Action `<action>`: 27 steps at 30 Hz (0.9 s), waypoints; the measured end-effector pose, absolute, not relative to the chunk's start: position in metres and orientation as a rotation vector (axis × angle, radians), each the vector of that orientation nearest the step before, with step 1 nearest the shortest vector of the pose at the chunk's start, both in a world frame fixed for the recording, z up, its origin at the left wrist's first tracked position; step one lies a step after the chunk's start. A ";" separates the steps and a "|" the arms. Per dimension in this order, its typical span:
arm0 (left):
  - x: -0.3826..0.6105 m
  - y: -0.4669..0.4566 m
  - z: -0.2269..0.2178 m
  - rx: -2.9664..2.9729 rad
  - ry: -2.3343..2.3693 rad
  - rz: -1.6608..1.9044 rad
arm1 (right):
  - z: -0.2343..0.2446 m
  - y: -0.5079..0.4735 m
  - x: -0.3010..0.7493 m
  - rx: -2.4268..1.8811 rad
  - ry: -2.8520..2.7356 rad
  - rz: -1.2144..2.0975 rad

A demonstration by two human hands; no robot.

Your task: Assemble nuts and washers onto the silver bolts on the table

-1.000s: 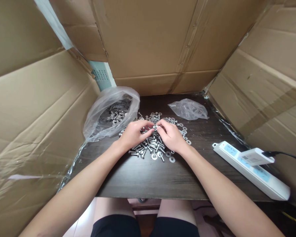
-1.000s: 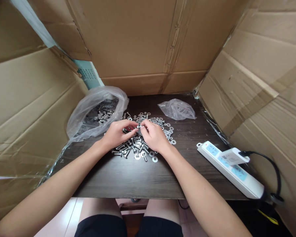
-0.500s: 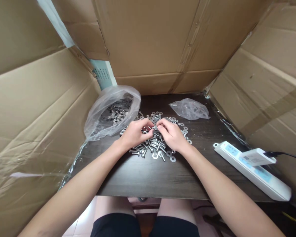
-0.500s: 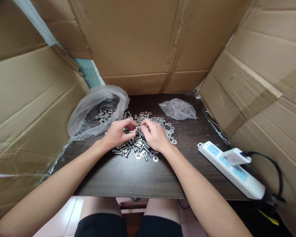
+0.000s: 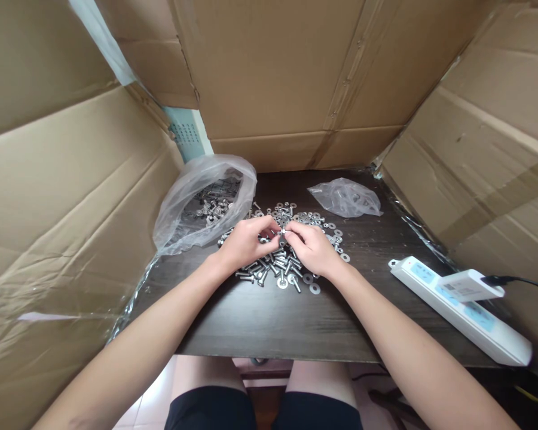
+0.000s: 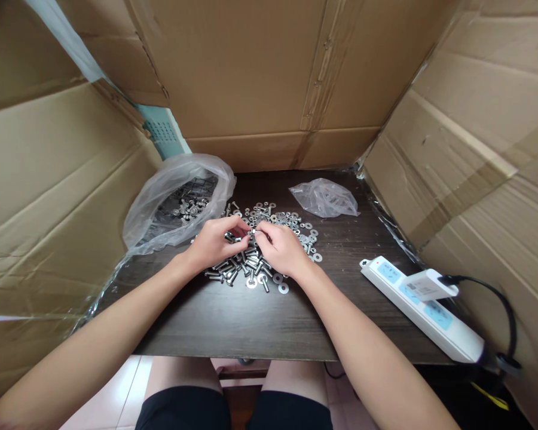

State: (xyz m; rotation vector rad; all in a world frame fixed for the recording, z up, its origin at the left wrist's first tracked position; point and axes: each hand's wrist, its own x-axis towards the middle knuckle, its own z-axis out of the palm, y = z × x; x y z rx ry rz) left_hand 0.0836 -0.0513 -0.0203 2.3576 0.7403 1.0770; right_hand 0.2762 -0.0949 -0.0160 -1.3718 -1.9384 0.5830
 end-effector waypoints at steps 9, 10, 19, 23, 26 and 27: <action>0.083 -0.051 -0.022 2.366 0.721 1.053 | -0.019 -0.096 0.276 -1.316 -1.927 0.516; 0.083 -0.051 -0.022 2.367 0.722 1.055 | -0.019 -0.096 0.276 -1.320 -1.942 0.501; 0.083 -0.051 -0.021 2.368 0.733 1.039 | -0.021 -0.095 0.278 -1.343 -1.954 0.491; 0.083 -0.051 -0.023 2.371 0.723 1.052 | -0.020 -0.094 0.277 -1.345 -1.953 0.495; 0.084 -0.051 -0.023 2.360 0.698 1.072 | -0.019 -0.094 0.277 -1.318 -1.944 0.481; 0.084 -0.051 -0.023 2.352 0.688 1.081 | -0.019 -0.093 0.277 -1.308 -1.942 0.474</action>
